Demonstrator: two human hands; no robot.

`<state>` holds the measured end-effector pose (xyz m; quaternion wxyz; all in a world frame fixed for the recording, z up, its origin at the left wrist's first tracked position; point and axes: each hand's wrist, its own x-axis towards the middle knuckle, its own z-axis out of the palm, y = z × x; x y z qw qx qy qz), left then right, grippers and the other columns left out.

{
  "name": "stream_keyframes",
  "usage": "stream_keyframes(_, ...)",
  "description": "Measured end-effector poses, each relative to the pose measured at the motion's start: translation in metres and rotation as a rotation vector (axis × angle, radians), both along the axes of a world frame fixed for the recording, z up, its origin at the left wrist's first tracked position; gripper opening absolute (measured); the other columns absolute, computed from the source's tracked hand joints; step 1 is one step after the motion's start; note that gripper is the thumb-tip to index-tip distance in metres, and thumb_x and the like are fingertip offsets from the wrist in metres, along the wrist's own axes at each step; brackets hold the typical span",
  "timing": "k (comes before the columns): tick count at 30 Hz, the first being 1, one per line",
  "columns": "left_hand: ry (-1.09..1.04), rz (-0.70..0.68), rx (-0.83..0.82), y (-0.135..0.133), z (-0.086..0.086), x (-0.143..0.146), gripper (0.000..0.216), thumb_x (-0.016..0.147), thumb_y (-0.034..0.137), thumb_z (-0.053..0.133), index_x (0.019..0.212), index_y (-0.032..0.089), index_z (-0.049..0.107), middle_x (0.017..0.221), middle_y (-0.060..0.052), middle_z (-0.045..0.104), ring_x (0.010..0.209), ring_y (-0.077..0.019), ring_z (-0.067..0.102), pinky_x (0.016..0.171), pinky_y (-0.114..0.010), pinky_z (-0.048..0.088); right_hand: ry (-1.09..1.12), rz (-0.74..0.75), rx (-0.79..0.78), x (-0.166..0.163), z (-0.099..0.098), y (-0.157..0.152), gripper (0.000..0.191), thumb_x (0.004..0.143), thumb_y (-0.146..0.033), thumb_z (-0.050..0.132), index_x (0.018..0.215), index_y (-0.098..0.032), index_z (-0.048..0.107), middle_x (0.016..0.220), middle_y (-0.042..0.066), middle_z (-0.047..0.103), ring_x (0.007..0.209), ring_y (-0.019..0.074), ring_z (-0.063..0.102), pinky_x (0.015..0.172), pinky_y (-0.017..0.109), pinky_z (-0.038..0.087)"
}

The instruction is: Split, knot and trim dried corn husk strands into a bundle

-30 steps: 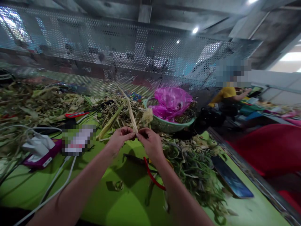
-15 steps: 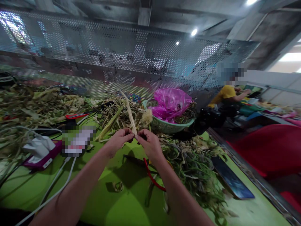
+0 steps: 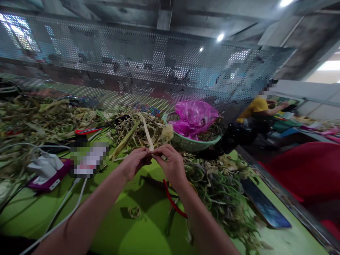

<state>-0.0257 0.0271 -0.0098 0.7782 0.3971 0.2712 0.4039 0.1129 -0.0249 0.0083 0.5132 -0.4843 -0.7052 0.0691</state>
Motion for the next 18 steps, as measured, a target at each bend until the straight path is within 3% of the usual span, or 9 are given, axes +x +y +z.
stream_keyframes(11, 0.022, 0.004, 0.095, -0.0004, 0.0046, 0.0011, 0.019, 0.061, 0.022, 0.068, 0.069, 0.016, 0.051, 0.067, 0.003, 0.054, 0.061, -0.0075, 0.048, 0.064, -0.021, 0.039, -0.007, -0.102, -0.119, 0.0043, -0.0021, 0.0005, 0.007, 0.081, -0.027, 0.061, 0.080, -0.020, 0.064, 0.079, 0.003, 0.063, 0.075, 0.0170, 0.058, 0.070, 0.028, 0.045)
stream_keyframes(18, 0.195, 0.018, 0.394, 0.0000, 0.0034, 0.0028, 0.013, 0.070, 0.028, 0.062, 0.072, 0.016, 0.056, 0.069, 0.002, 0.054, 0.067, -0.0107, 0.048, 0.067, -0.024, 0.037, 0.105, -0.167, -0.191, 0.0032, -0.0003, -0.0006, 0.011, 0.078, -0.029, 0.062, 0.078, -0.018, 0.061, 0.075, 0.004, 0.064, 0.070, 0.0171, 0.057, 0.066, 0.029, 0.045)
